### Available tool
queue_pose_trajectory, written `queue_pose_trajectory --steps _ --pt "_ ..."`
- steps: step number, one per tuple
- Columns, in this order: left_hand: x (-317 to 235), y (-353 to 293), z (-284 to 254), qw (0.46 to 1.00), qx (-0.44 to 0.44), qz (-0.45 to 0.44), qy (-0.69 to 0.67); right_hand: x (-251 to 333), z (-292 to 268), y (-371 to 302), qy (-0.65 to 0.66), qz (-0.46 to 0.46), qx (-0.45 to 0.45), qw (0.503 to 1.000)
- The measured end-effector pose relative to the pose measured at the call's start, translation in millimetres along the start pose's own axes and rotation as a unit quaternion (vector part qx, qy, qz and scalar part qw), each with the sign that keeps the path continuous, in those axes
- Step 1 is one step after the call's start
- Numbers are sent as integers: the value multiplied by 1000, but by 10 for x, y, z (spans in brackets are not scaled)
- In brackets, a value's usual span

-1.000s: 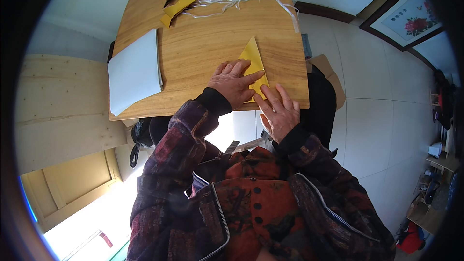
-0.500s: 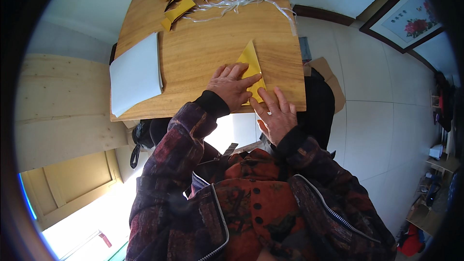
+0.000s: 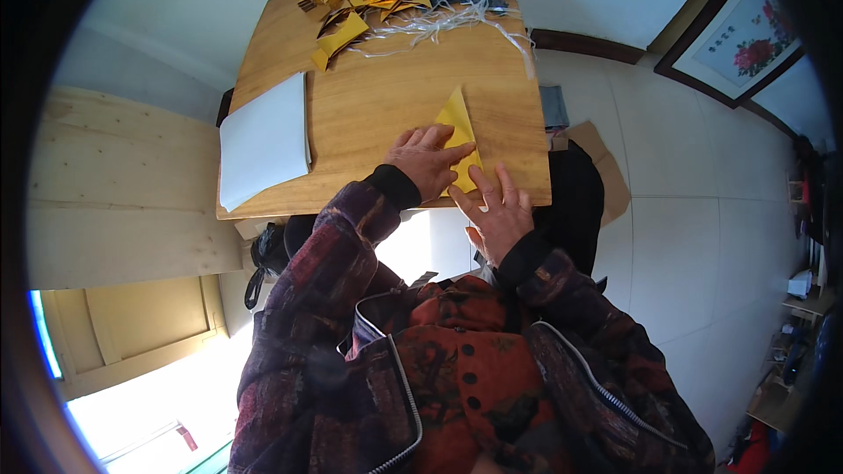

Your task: The person folds a yellow sheet of paper into a triangular shape by hand, pressing creases and adjusting edges. The finished piece is placed on a pile of similar folded items on the table.

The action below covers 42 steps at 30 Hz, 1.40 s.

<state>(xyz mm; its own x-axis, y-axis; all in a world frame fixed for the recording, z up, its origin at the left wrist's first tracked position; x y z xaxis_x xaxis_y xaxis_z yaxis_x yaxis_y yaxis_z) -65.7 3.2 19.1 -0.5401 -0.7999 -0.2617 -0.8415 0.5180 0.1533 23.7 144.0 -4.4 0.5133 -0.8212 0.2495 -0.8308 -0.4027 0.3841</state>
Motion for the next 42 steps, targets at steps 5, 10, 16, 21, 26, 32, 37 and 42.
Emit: queue_pose_trajectory --steps 5,10,16,21,26,32,37,42 --pt "-29 -3 -14 1000 -4 3 10 10 16 -3 -11 -8 13 1000" --pt "-33 -5 11 1000 7 -1 19 17 0 -8 4 -16 20 1000" --pt "-4 -7 40 1000 4 2 17 -11 18 -33 73 35 -26 996" --pt "34 2 70 1000 -1 11 18 7 97 -87 14 -2 -40 999" --pt "12 -2 48 996 -34 56 57 5 95 -87 -5 -13 -45 999" --pt "67 4 101 1000 -9 19 -6 -190 -31 -111 171 82 -112 975" --pt "96 -6 146 999 -22 1 -32 -305 -116 -127 68 108 -154 980" --pt "31 -32 172 999 -49 -6 -18 -183 -136 -108 73 100 -128 984"
Point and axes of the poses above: each hand's wrist, its own y-axis towards the middle knuckle, its own z-axis out of the palm, x = y × z, the point moved 5 cm from there along y, towards the middle knuckle, and after that the axes turned 15 degrees about -x, right-handed, at the moved point
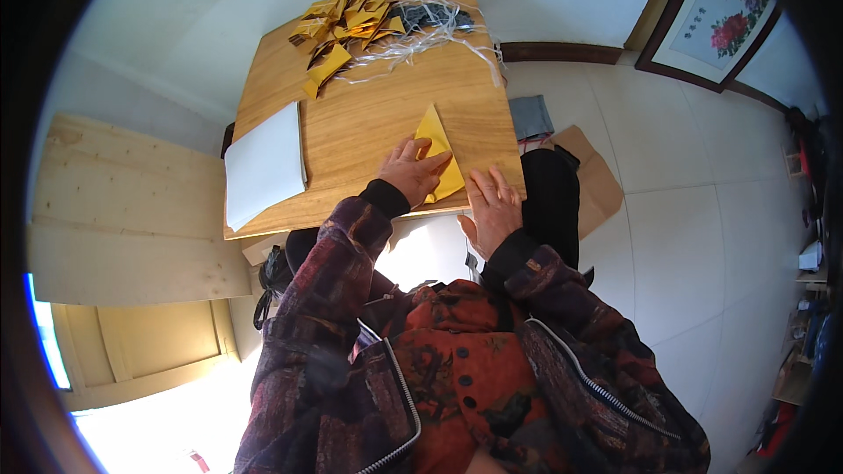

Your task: The person folds a yellow sheet of paper into a triangular shape by hand, pressing creases and adjusting edges. The finished piece is placed on a pile of similar folded items on the table.

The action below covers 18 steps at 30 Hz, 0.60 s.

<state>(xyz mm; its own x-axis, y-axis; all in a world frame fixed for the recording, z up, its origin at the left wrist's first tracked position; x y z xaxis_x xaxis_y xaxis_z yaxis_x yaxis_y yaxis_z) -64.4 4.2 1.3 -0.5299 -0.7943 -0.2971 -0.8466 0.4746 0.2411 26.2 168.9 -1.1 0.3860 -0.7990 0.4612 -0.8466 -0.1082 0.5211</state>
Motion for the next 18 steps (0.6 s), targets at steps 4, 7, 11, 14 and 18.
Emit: queue_pose_trajectory --steps 4,7,11,14,18 --pt "-125 -127 9 1000 -3 -15 -6 37 -82 -7 11 -17 -3 1000" --pt "-237 -292 -5 999 -11 -27 -27 6 -139 -92 69 52 43 995" --pt "-372 -512 -12 997 -22 -57 -41 -33 -175 -241 115 141 53 982" --pt "-439 -597 -61 995 -57 -68 -44 -104 -37 -320 233 257 46 937" --pt "-473 -640 -92 996 -62 -64 -22 -289 248 -384 404 453 52 793"
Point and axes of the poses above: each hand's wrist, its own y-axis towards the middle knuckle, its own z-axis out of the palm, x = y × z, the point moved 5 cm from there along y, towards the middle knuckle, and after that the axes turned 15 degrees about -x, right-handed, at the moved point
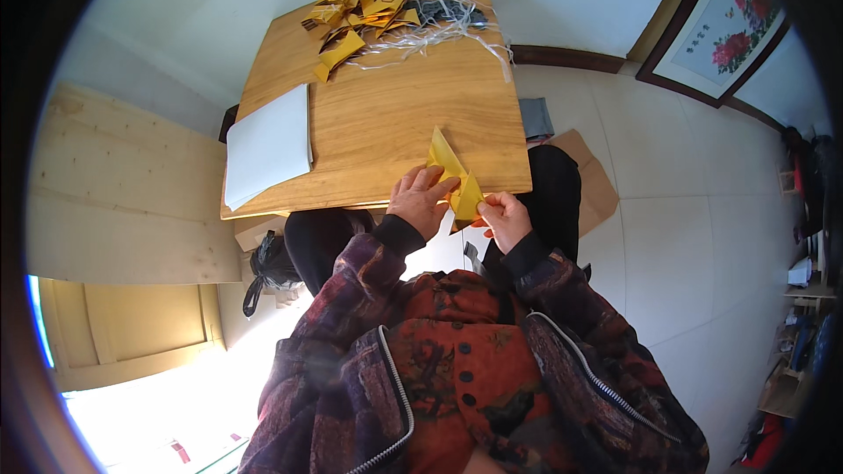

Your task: The person folds a yellow sheet of paper into a triangular shape by hand, pressing creases and adjusting edges. The finished piece is placed on a pile of similar folded items on the table.

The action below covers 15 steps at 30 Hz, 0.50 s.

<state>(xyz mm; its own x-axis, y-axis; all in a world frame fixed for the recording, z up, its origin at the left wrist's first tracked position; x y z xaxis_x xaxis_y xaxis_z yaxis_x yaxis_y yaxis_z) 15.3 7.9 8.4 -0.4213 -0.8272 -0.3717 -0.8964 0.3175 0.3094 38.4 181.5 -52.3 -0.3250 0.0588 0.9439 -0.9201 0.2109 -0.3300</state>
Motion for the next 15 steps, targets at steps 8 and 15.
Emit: queue_pose_trajectory --steps 8,15 --pt "126 10 -84 998 -29 -37 -41 -32 -16 16 47 28 22 998" --pt "212 68 -433 995 -39 73 -60 191 -114 -13 92 52 175 979"
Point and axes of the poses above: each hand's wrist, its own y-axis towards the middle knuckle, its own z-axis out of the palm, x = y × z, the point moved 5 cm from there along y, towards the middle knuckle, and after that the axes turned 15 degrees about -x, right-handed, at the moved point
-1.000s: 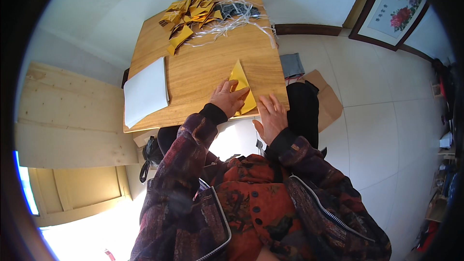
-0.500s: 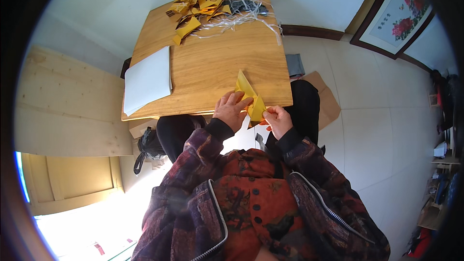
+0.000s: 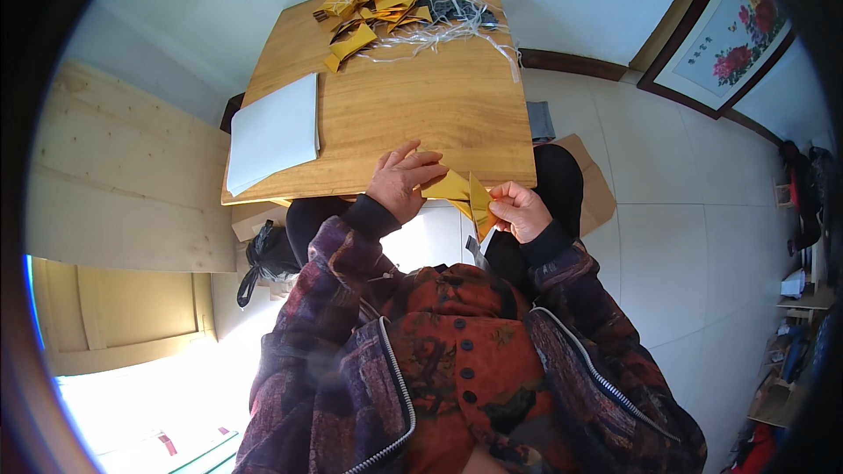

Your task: The person folds a yellow sheet of paper into a triangular shape by hand, pressing creases and adjusting edges. The finished piece is placed on a pile of similar folded items on the table.

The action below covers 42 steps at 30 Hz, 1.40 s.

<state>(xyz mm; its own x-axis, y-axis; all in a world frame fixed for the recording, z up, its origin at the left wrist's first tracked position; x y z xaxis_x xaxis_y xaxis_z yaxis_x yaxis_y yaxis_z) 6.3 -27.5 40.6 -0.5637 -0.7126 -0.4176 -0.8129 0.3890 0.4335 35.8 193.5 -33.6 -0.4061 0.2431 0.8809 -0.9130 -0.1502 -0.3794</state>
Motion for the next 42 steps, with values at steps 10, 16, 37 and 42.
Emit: queue_pose_trajectory --steps 10,16,37,42 --pt "1 45 -253 943 160 -82 -281 269 63 -94 -41 -23 95 994" --pt "-22 205 -230 957 137 -192 -169 376 247 -182 -120 -31 148 981" --pt "-332 -296 173 856 -67 -315 -405 442 592 -301 -29 -166 14 986" --pt "-283 -258 87 882 -37 -303 -360 616 469 -313 -58 -104 85 989"
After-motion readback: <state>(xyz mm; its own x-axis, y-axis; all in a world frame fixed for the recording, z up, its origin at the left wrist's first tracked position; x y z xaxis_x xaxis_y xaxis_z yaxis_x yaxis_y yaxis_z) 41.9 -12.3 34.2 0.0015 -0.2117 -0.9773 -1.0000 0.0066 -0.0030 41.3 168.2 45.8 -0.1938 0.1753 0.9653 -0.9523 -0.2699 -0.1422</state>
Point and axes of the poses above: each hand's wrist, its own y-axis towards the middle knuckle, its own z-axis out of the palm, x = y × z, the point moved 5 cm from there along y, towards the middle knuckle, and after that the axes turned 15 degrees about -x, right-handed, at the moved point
